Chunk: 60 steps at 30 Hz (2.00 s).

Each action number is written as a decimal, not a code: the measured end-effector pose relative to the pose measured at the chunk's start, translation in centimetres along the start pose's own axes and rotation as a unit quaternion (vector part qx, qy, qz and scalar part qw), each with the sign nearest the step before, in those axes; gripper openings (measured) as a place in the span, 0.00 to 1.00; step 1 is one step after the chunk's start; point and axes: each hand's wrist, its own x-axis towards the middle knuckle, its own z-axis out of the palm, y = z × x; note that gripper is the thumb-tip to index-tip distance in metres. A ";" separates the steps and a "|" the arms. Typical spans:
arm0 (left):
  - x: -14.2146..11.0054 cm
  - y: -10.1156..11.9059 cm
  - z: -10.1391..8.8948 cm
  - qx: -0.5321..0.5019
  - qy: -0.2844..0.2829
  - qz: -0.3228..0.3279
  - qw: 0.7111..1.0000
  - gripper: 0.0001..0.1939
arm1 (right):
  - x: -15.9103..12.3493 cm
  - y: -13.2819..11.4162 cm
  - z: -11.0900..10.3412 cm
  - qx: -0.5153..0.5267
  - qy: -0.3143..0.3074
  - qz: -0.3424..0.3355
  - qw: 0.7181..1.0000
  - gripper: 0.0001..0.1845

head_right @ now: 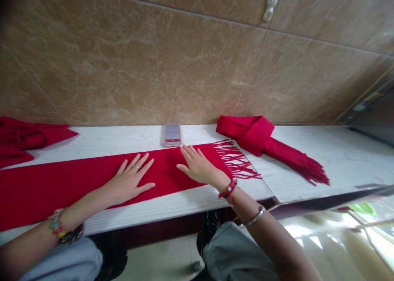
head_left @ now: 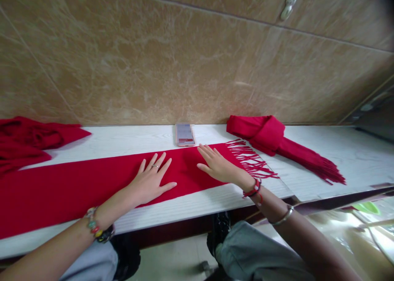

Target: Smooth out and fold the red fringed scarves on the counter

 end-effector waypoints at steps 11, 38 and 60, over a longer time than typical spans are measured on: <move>-1.2 -1.1 0.1 -0.016 -0.024 0.004 1.000 0.37 | -0.1 0.1 1.4 -0.024 -0.039 -0.047 0.998 0.30; -5.0 -2.7 -3.5 -0.050 -0.038 0.188 0.980 0.10 | 0.0 -8.8 0.3 0.005 0.049 -0.275 0.960 0.15; -5.9 -2.4 -3.6 0.108 -0.013 0.236 0.966 0.13 | 0.3 -9.0 0.3 -0.095 0.085 -0.330 0.935 0.09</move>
